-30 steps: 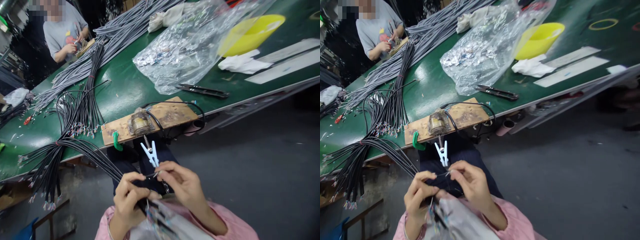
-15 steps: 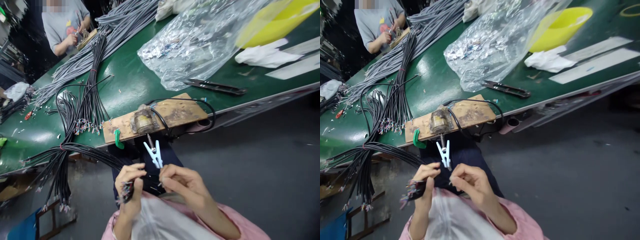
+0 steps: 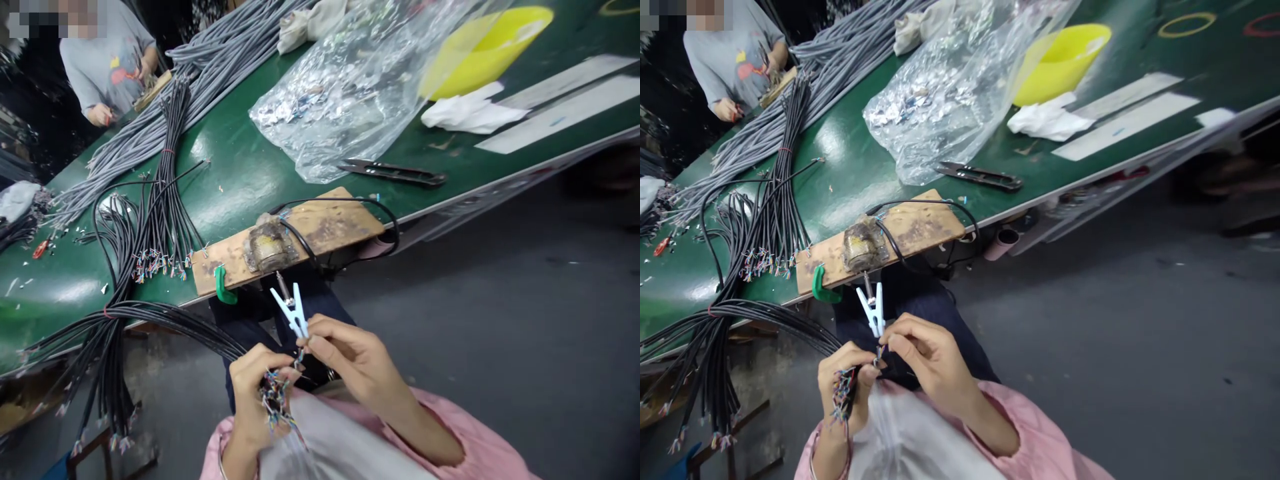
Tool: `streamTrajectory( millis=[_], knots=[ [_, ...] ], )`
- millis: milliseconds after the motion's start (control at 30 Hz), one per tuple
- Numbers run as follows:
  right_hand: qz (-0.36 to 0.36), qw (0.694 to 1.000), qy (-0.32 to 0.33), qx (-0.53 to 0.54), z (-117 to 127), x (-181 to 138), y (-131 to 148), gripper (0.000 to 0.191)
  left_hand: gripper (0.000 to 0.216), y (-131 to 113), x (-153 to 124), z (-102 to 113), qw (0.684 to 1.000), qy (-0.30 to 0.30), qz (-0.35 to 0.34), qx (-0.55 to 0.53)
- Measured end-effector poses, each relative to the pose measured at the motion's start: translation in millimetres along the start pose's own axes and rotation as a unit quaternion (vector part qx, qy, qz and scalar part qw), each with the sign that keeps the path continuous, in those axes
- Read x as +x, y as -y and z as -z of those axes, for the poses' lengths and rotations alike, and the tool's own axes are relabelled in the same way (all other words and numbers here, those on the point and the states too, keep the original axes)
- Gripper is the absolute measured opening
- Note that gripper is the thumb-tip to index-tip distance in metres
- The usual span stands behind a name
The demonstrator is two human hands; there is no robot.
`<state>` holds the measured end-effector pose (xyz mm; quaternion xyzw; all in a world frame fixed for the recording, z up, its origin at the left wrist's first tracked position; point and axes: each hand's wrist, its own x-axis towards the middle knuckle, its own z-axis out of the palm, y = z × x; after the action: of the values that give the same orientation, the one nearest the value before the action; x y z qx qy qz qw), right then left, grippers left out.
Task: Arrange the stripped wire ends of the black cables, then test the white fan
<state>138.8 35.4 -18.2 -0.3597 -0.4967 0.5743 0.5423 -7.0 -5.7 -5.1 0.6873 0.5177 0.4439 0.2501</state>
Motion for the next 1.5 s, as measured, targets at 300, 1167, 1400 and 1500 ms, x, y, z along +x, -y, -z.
streamTrajectory(
  millis=[300, 1167, 1400, 1500],
  knots=[
    [0.122, 0.976, -0.043, -0.172, -5.0, -12.7, 11.4, 0.016, 0.028, -4.2, -1.7, -6.0, 0.999, -0.036, 0.006, 0.03],
    [0.093, 0.982, -0.028, -0.164, -0.8, -11.2, 4.4, 0.021, 0.024, -3.9, -1.4, -10.4, 0.996, -0.074, 0.038, 0.041],
    [-0.004, 0.998, 0.05, -0.026, 3.9, -6.9, 7.1, 0.028, 0.028, -4.1, 0.6, -12.9, 0.997, -0.064, 0.041, 0.009],
    [0.009, 0.996, 0.05, -0.072, 4.7, -7.6, 9.0, 0.031, 0.025, -2.4, -0.1, -12.5, 0.998, -0.054, 0.042, -0.011]
  ],
)
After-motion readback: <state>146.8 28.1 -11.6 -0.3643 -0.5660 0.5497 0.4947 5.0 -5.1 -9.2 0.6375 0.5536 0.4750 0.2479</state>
